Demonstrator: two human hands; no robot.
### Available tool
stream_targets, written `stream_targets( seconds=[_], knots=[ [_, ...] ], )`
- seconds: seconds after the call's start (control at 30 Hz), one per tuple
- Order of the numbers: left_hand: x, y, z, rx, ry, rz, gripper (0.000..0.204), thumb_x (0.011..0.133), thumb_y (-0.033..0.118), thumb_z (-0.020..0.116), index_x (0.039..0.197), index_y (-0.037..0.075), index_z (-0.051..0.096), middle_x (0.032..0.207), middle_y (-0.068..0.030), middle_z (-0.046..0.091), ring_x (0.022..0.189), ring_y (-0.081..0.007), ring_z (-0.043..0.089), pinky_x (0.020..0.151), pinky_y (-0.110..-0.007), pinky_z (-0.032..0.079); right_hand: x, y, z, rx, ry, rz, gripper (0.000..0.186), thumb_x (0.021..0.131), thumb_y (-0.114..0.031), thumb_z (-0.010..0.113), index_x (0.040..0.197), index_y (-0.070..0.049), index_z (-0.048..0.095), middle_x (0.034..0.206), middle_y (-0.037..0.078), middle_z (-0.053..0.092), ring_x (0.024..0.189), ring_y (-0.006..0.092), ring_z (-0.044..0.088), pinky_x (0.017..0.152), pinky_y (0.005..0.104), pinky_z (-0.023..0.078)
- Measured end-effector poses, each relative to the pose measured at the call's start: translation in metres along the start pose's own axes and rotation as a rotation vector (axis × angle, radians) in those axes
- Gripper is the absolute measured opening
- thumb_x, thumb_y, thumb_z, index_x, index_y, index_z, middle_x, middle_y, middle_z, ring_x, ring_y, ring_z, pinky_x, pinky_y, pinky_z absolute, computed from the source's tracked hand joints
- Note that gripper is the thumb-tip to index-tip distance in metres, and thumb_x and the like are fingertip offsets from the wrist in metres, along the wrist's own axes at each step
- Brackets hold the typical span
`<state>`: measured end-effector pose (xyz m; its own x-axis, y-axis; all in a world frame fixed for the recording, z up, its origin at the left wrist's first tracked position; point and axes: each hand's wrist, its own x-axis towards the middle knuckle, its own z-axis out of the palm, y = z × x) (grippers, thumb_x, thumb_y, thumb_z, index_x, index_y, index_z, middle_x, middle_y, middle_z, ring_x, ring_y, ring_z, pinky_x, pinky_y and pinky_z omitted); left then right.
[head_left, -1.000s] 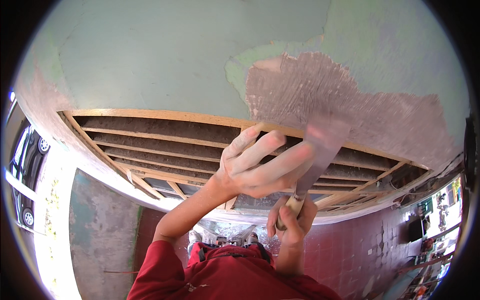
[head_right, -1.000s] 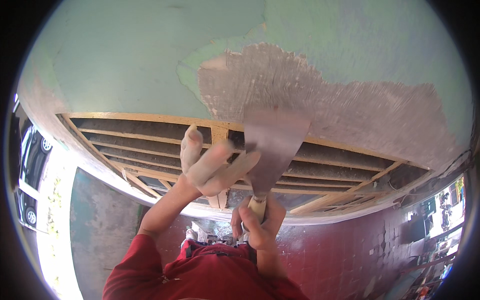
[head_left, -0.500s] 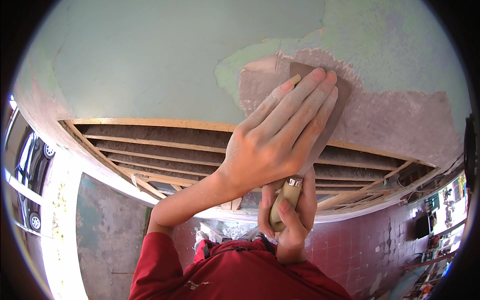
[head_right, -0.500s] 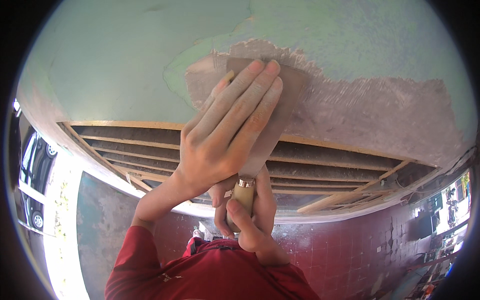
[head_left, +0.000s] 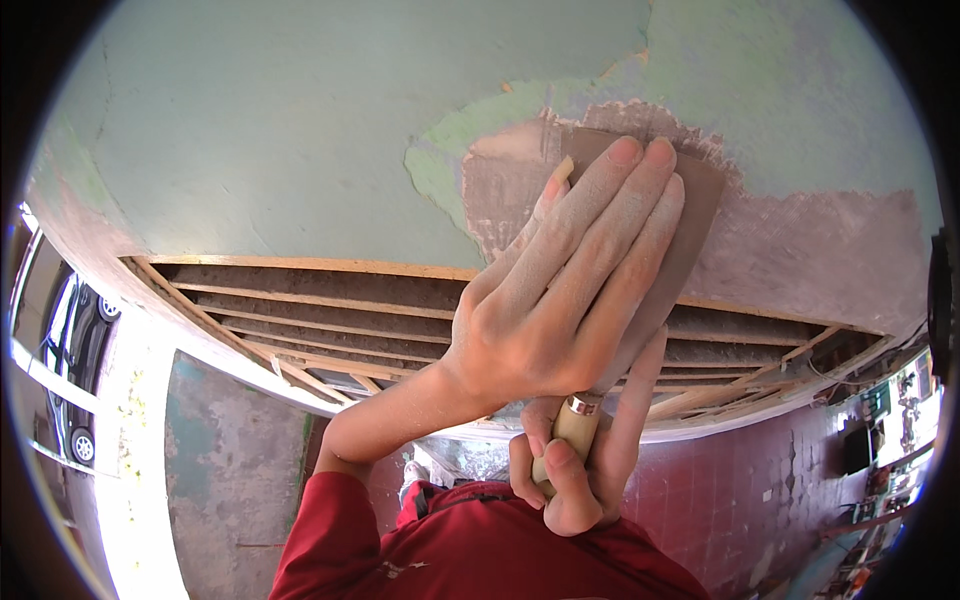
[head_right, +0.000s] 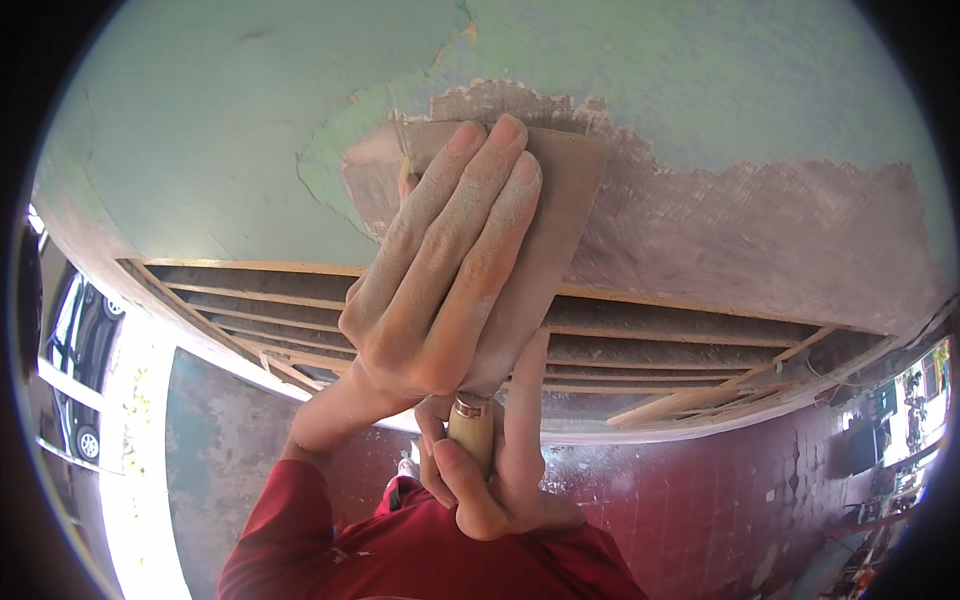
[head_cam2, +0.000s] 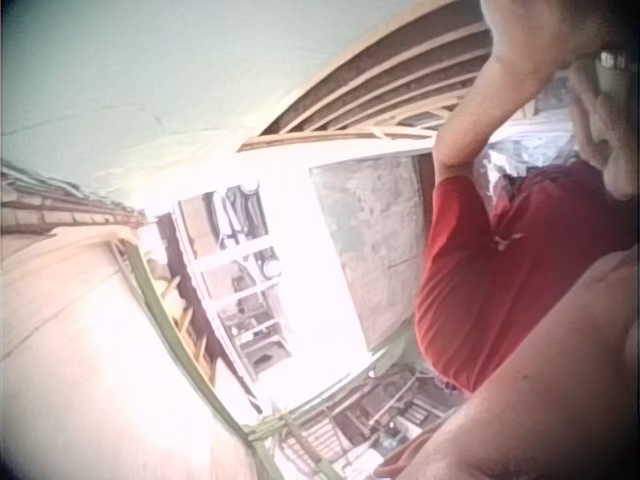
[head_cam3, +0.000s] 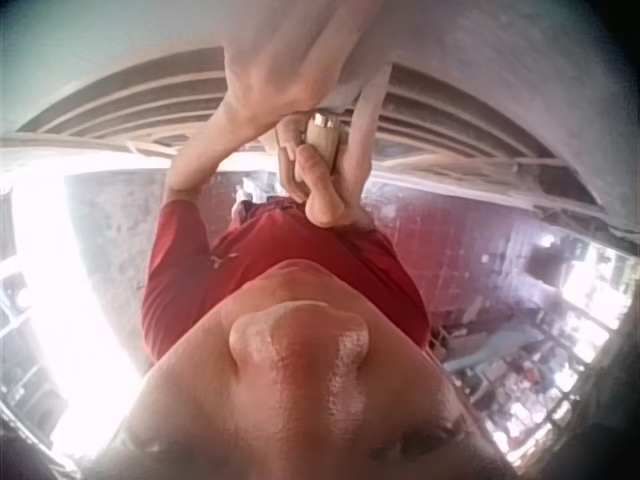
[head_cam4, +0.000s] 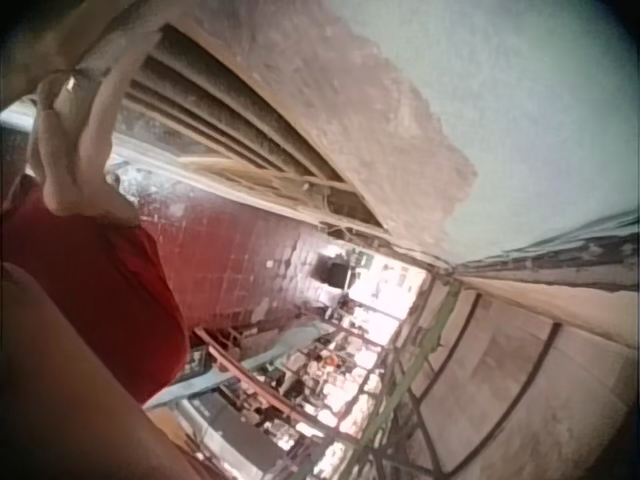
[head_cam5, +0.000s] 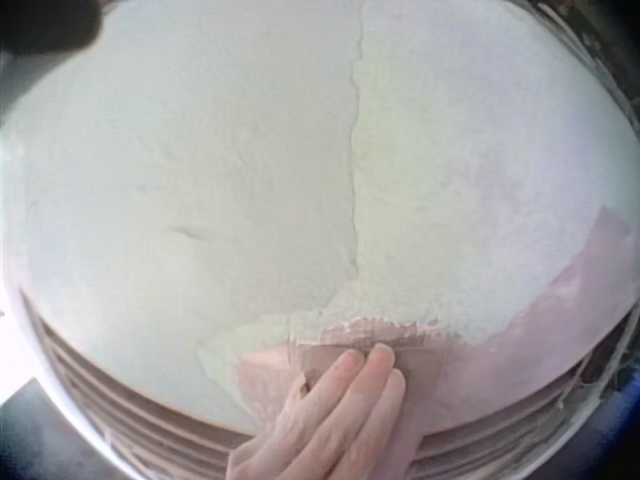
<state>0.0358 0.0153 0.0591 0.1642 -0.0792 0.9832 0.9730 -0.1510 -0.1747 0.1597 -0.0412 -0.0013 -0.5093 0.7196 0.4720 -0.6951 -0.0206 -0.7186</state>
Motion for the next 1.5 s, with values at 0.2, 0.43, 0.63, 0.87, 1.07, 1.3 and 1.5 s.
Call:
stream_targets(
  seconds=[0.2, 0.43, 0.63, 0.87, 1.07, 1.3, 1.5],
  knots=[
    [-0.002, -0.004, -0.002, 0.005, 0.008, 0.019, 0.037, 0.074, 0.001, 0.074, 0.11, -0.003, 0.074, 0.114, -0.0171, 0.075, 0.109, -0.0319, 0.073, 0.094, -0.039, 0.06, -0.004, -0.002, 0.006, -0.025, 0.022, -0.005, 0.106, 0.086, 0.007, 0.043, 0.156, -0.012, -0.033, 0.089, 0.024, 0.058, 0.054, 0.0101, 0.047, 0.044, 0.0223, 0.041],
    [0.005, -0.013, 0.005, 0.008, 0.054, 0.076, 0.034, 0.081, 0.007, 0.065, 0.113, -0.005, 0.07, 0.122, -0.0155, 0.071, 0.117, -0.0285, 0.069, 0.096, -0.04, 0.06, 0.011, -0.003, 0.01, 0.024, -0.06, -0.079, 0.101, 0.091, 0.004, 0.042, 0.156, -0.014, -0.034, 0.087, 0.021, 0.057, 0.045, 0.0077, 0.043, 0.039, 0.0207, 0.036],
    [-0.001, -0.005, 0.0, -0.05, 0.007, 0.038, 0.039, 0.074, 0.003, 0.073, 0.112, -0.005, 0.072, 0.118, -0.0174, 0.073, 0.111, -0.0315, 0.071, 0.096, -0.039, 0.06, 0.0, -0.004, 0.01, -0.042, -0.041, -0.032, 0.1, 0.093, 0.002, 0.043, 0.156, -0.011, -0.034, 0.086, 0.021, 0.057, 0.043, 0.0074, 0.041, 0.038, 0.0206, 0.033],
    [-0.003, -0.005, -0.007, -0.044, -0.043, 0.03, 0.04, 0.074, 0.004, 0.072, 0.113, -0.004, 0.071, 0.119, -0.0174, 0.072, 0.113, -0.0319, 0.07, 0.095, -0.039, 0.059, -0.002, -0.003, 0.015, -0.069, 0.003, -0.036, 0.097, 0.094, 0.001, 0.043, 0.157, -0.01, -0.03, 0.087, 0.019, 0.057, 0.044, 0.0066, 0.041, 0.038, 0.0201, 0.033],
    [0.008, -0.007, -0.013, -0.038, -0.068, 0.012, 0.043, 0.074, 0.0, 0.076, 0.116, -0.001, 0.072, 0.12, -0.016, 0.073, 0.112, -0.0317, 0.072, 0.093, -0.038, 0.06, 0.003, -0.003, 0.019, -0.044, -0.002, -0.034, 0.095, 0.093, 0.001, 0.042, 0.159, -0.008, -0.026, 0.088, 0.018, 0.059, 0.044, 0.006, 0.043, 0.039, 0.0196, 0.032],
    [0.005, -0.005, -0.015, -0.038, -0.08, 0.014, 0.042, 0.075, 0.001, 0.075, 0.117, -0.001, 0.071, 0.122, -0.0144, 0.072, 0.114, -0.0302, 0.071, 0.094, -0.039, 0.06, 0.003, -0.004, 0.021, -0.059, -0.013, -0.06, 0.093, 0.093, 0.002, 0.04, 0.16, -0.008, -0.024, 0.091, 0.019, 0.059, 0.044, 0.0063, 0.043, 0.039, 0.02, 0.032],
    [0.002, -0.004, -0.012, -0.067, -0.075, 0.028, 0.042, 0.076, 0.002, 0.075, 0.118, 0.0, 0.071, 0.122, -0.0141, 0.072, 0.114, -0.0301, 0.071, 0.095, -0.04, 0.06, -0.004, -0.003, 0.023, -0.108, 0.038, -0.065, 0.092, 0.093, 0.002, 0.039, 0.159, -0.006, -0.024, 0.094, 0.019, 0.06, 0.044, 0.0072, 0.044, 0.038, 0.0206, 0.033]
  ],
)
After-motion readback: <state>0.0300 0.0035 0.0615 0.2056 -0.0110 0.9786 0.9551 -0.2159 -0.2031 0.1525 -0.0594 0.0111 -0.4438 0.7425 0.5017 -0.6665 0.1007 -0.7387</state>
